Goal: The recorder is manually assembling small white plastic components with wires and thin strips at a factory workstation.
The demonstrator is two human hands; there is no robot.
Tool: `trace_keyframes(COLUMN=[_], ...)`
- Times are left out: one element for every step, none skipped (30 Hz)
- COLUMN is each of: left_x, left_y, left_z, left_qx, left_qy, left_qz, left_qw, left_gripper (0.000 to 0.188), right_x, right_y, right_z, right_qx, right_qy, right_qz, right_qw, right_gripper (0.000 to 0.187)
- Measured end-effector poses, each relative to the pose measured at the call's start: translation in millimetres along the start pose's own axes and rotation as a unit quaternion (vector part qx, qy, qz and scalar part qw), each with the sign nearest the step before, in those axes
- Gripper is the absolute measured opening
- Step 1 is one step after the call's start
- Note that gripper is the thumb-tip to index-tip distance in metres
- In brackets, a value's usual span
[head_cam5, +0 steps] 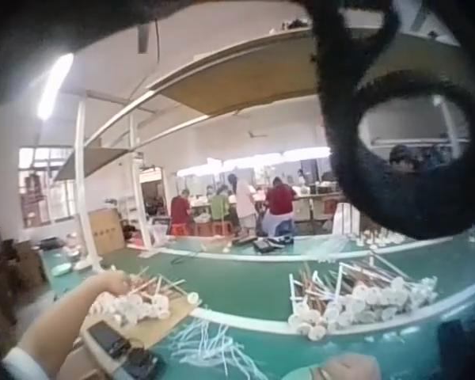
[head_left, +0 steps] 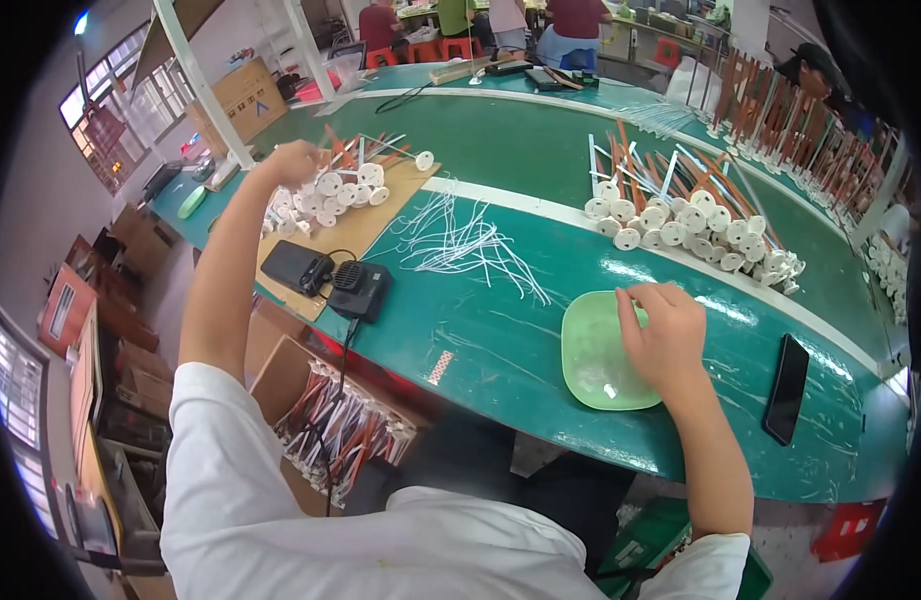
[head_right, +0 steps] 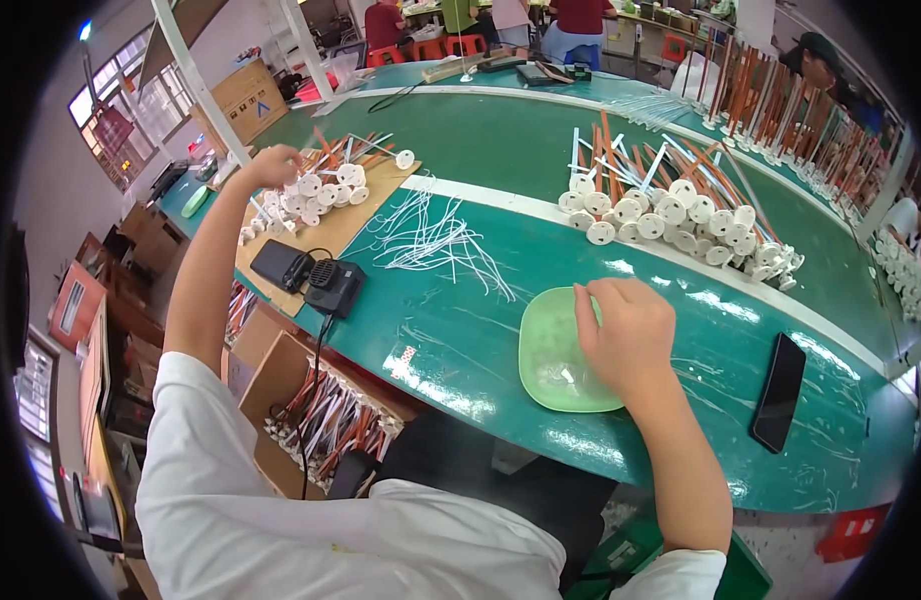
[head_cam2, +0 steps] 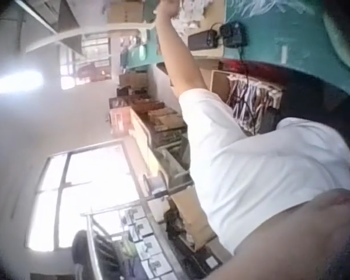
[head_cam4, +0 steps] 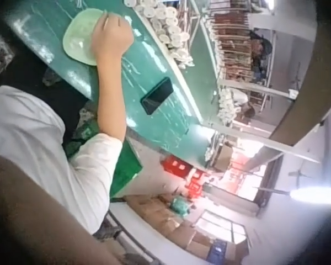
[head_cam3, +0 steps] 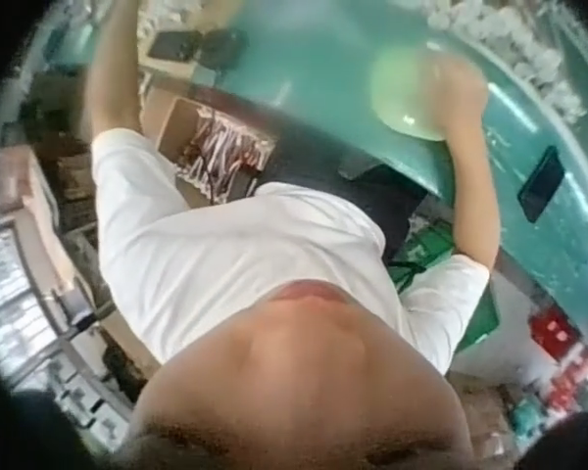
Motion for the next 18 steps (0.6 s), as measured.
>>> trace_keyframes(left_x=[7,6,3,1,-24,-48,-67,-90,-118,-147,-175,-201,-214,-235,-257,-279,-292,-304], left_y=[3,7,10,9,12,13,12,16,24,34,44,58,82,107,128,146,167,183], left_z=[-5,-1,-1,-1,11,25,35,33,35,40,44,41,27,19,12,8,-4,-9], left_qx=[-0.001,-0.016,-0.032,-0.034,-0.035,-0.091,-0.148,-0.166,-0.195,-0.222,-0.204,-0.185,-0.179,-0.181,-0.170,-0.166,-0.195,-0.194], left_qy=[0.005,0.082,0.159,0.132,0.142,0.097,0.046,0.050,0.096,0.142,0.164,0.187,0.266,0.326,0.365,0.415,0.450,0.455], left_qz=[0.001,-0.091,-0.181,-0.198,-0.195,-0.244,-0.292,-0.303,-0.269,-0.233,-0.188,-0.141,-0.067,0.003,0.049,0.100,0.161,0.228], left_qw=[1.000,0.992,0.970,0.971,0.970,0.961,0.944,0.937,0.938,0.936,0.947,0.954,0.945,0.928,0.914,0.889,0.856,0.839], left_gripper=[0.036,0.035,0.034,0.027,0.027,0.026,0.025,0.027,0.029,0.031,0.032,0.033,0.033,0.033,0.034,0.032,0.032,0.035], right_x=[1,3,6,8,6,3,4,3,1,-1,-1,-1,2,1,1,0,2,5], right_y=[0,-2,-2,0,2,1,3,2,3,2,1,0,-1,-1,-2,0,2,4], right_z=[-3,-2,-2,-3,-3,-3,-2,-1,0,1,1,0,-1,-1,0,3,3,4], right_qx=[-0.006,-0.011,-0.013,-0.012,-0.011,-0.015,-0.005,0.005,0.001,0.012,0.023,0.019,0.020,0.021,0.015,0.017,0.017,0.026], right_qy=[0.008,0.019,0.023,0.015,0.007,0.009,0.008,0.008,0.011,0.015,0.016,0.015,0.012,0.011,0.008,0.006,-0.002,0.005], right_qz=[-0.010,-0.019,-0.013,-0.025,-0.034,-0.027,-0.034,-0.036,-0.030,-0.023,-0.019,-0.013,-0.024,-0.033,-0.026,-0.023,-0.023,-0.031], right_qw=[1.000,1.000,1.000,0.999,0.999,0.999,0.999,0.999,0.999,1.000,0.999,1.000,0.999,0.999,1.000,1.000,1.000,0.999], right_gripper=[0.010,0.009,0.009,0.009,0.009,0.009,0.009,0.010,0.010,0.010,0.010,0.010,0.011,0.011,0.011,0.011,0.010,0.010])
Point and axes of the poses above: each hand's wrist, its own z-axis away from the middle knuckle, its own y-axis out of the palm, x = y × z, the point moved 1 cm from there along -z, towards the middle knuckle, and after that the axes turned 7 degrees about y, right-handed, at the moved point
